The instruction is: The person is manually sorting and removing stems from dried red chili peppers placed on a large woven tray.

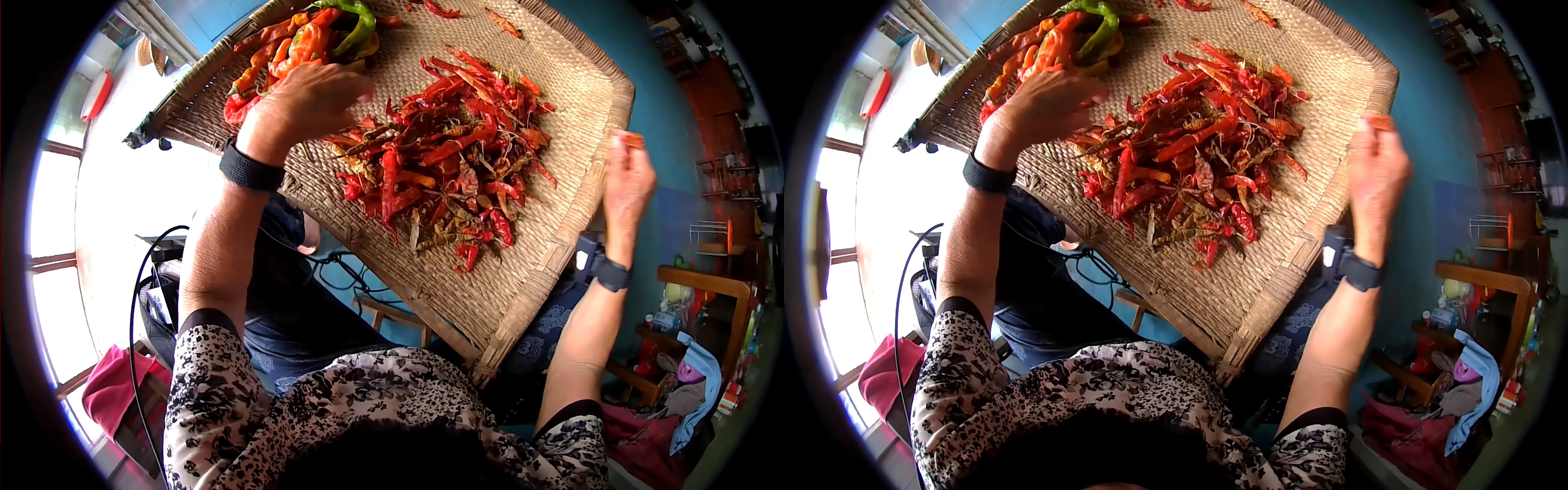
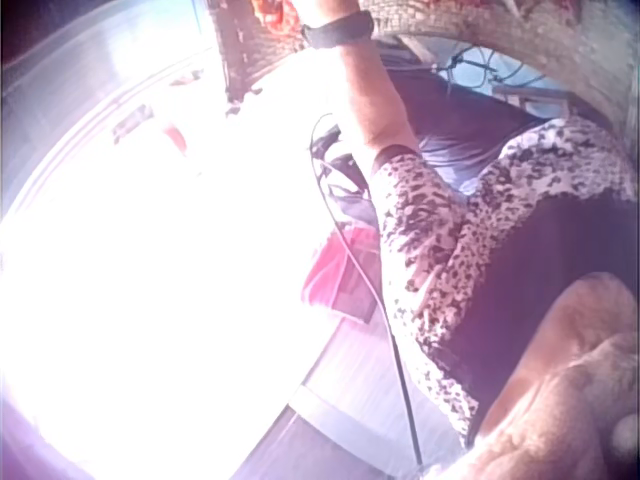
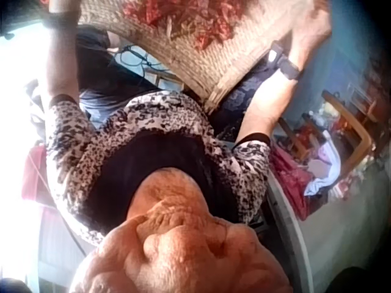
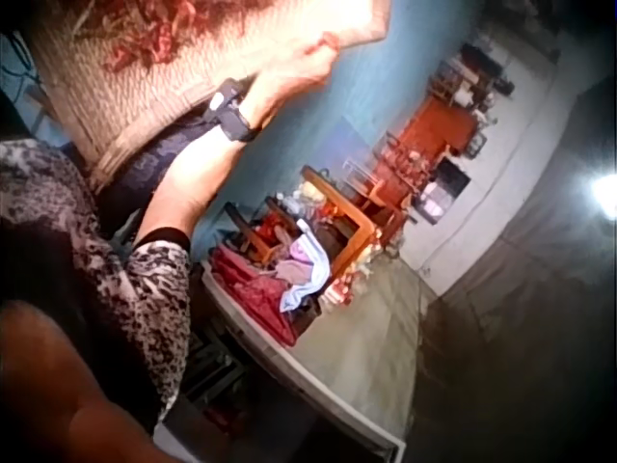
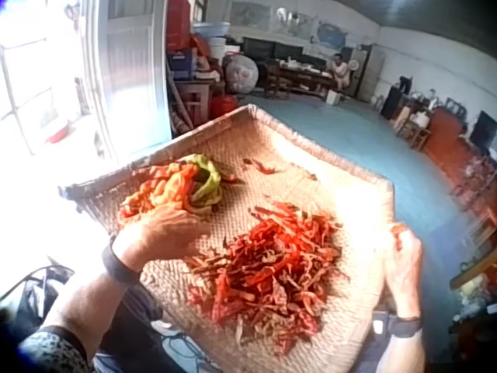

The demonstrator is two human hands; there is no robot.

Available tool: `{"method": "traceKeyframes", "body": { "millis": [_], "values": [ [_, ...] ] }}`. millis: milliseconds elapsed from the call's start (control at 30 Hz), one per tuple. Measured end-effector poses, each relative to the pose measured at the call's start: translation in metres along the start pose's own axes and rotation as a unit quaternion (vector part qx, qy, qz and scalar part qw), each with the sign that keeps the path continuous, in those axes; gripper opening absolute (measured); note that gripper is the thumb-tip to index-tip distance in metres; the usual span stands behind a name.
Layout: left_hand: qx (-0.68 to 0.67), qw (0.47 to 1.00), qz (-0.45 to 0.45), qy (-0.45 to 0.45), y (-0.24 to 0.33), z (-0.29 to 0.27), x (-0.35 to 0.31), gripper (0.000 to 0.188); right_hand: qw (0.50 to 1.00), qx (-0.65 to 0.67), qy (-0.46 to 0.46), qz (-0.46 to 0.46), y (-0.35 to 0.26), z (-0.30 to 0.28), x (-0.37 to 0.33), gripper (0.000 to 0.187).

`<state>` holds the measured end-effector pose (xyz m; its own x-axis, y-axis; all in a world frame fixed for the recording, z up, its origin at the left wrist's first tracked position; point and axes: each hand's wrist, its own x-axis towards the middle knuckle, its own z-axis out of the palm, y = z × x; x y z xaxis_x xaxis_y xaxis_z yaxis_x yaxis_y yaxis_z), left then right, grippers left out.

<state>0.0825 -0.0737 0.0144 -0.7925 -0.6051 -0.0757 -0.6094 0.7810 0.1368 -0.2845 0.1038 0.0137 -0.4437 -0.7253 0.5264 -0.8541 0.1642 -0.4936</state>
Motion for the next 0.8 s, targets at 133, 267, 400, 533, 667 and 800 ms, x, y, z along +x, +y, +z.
{"method": "traceKeyframes", "body": {
  "millis": [133, 267, 400, 533, 667, 800],
  "values": [
    [0.059, 0.994, 0.064, 0.069, -0.019, 0.034, -0.024, 0.037, 0.990, -0.125, 0.038, 0.053, 0.067, -0.037, 0.013, 0.025],
    [0.129, 0.990, 0.035, 0.052, -0.013, 0.062, -0.031, 0.038, 0.951, -0.285, -0.061, 0.100, 0.063, -0.040, -0.003, 0.026],
    [0.232, 0.971, 0.014, 0.057, 0.004, 0.067, -0.019, 0.035, 0.902, -0.362, -0.190, 0.140, 0.081, -0.044, -0.009, 0.032],
    [0.139, 0.984, 0.045, 0.106, 0.007, 0.070, -0.006, 0.029, 0.961, -0.223, -0.146, 0.078, 0.051, -0.031, -0.004, 0.033],
    [0.098, 0.983, 0.049, 0.148, 0.029, 0.062, 0.006, 0.016, 0.991, -0.078, -0.095, -0.057, -0.003, -0.010, -0.005, 0.021],
    [0.068, 0.983, 0.047, 0.166, 0.069, 0.049, 0.015, 0.019, 0.983, -0.011, -0.130, -0.132, -0.049, 0.006, -0.013, 0.019]
  ]
}}
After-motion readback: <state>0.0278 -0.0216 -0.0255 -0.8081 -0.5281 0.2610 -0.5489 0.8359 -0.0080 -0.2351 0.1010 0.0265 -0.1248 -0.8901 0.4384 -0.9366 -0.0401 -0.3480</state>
